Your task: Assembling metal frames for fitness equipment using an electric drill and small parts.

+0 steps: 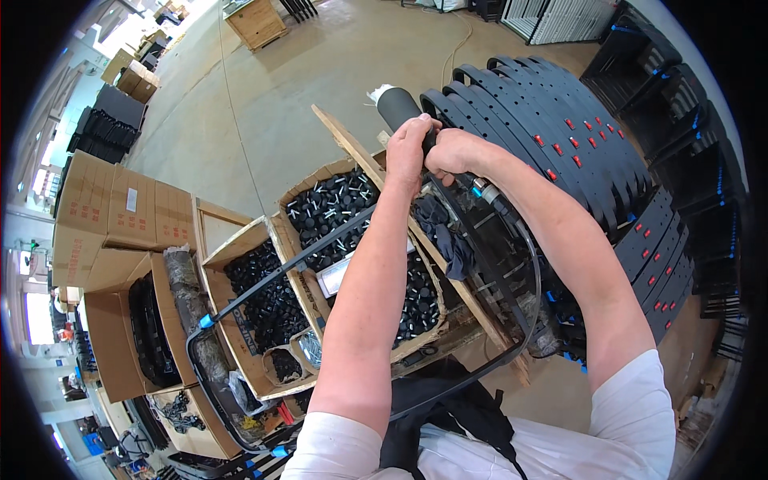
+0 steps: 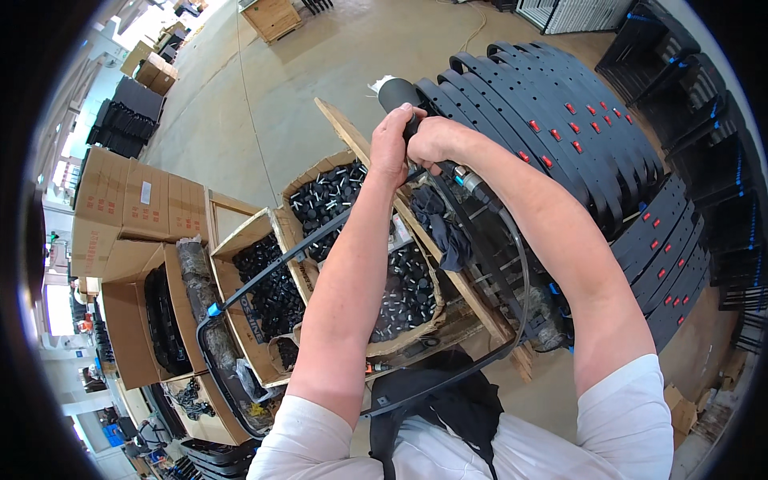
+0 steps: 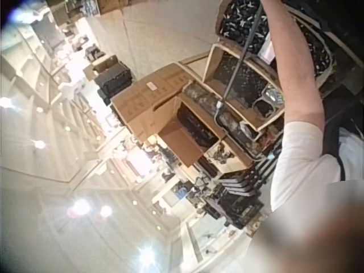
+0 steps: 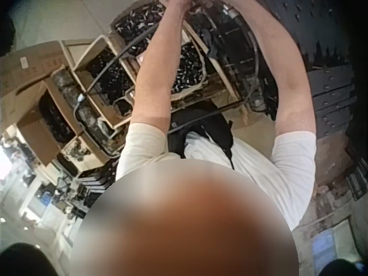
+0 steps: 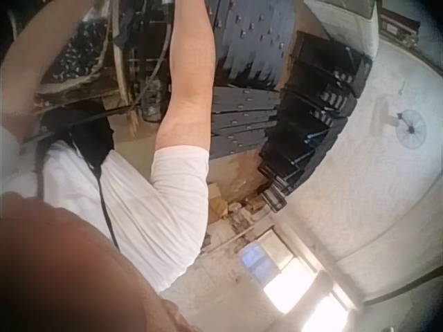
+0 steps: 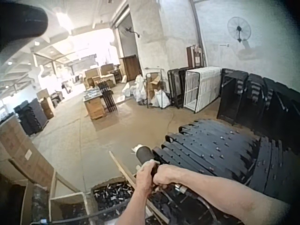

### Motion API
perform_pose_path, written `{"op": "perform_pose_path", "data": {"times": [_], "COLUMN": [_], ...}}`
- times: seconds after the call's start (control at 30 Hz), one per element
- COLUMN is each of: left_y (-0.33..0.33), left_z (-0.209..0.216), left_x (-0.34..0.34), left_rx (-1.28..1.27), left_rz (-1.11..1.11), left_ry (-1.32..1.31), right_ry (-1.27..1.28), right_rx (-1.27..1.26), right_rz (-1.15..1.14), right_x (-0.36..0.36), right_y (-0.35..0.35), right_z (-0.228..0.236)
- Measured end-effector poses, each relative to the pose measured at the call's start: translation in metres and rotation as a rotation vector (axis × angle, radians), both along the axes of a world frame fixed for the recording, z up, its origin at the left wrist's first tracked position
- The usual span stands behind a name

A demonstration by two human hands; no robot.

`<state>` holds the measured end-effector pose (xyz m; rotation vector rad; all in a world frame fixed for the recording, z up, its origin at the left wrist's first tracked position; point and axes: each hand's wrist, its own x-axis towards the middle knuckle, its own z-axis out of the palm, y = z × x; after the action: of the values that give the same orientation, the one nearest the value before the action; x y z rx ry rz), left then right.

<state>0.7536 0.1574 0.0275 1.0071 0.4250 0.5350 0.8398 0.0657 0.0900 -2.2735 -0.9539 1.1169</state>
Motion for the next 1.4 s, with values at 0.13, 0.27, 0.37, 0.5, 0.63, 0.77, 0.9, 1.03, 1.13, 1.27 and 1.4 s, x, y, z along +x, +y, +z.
{"op": "perform_pose_path", "data": {"times": [0.13, 0.27, 0.37, 0.5, 0.63, 0.77, 0.9, 1.03, 1.13, 1.27, 1.4], "left_y": [0.011, 0.011, 0.006, 0.042, 0.078, 0.123, 0.140, 0.149, 0.155, 0.152, 0.152], "left_z": [0.006, 0.006, 0.025, 0.028, 0.040, 0.025, 0.019, 0.012, 0.008, 0.010, 0.008], "left_x": [-0.007, -0.017, -0.054, -0.151, -0.251, -0.325, -0.359, -0.376, -0.382, -0.382, -0.382], "left_rx": [-0.015, 0.224, 0.133, 0.158, 0.250, 0.135, 0.116, 0.101, 0.092, 0.097, 0.080], "left_rz": [-0.023, 0.158, 0.116, 0.244, 0.386, 0.403, 0.433, 0.415, 0.351, 0.279, 0.281], "left_ry": [0.011, -0.086, -0.041, 0.016, 0.132, 0.104, 0.093, 0.043, 0.022, 0.044, 0.050], "right_ry": [0.035, -0.311, -0.298, -0.369, -0.253, -0.231, -0.281, -0.337, -0.357, -0.333, -0.356], "right_rx": [0.046, -0.052, -0.090, -0.090, -0.086, -0.009, -0.042, -0.087, -0.096, -0.116, -0.128], "right_rz": [-0.076, 0.053, 0.069, 0.247, 0.395, 0.408, 0.434, 0.397, 0.385, 0.361, 0.372], "right_x": [-0.014, -0.029, -0.070, -0.154, -0.234, -0.301, -0.340, -0.366, -0.377, -0.371, -0.374], "right_y": [0.005, 0.013, 0.004, 0.043, 0.090, 0.134, 0.153, 0.161, 0.163, 0.161, 0.162], "right_z": [0.010, 0.011, 0.052, 0.064, 0.067, 0.045, 0.046, 0.049, 0.055, 0.039, 0.038]}}
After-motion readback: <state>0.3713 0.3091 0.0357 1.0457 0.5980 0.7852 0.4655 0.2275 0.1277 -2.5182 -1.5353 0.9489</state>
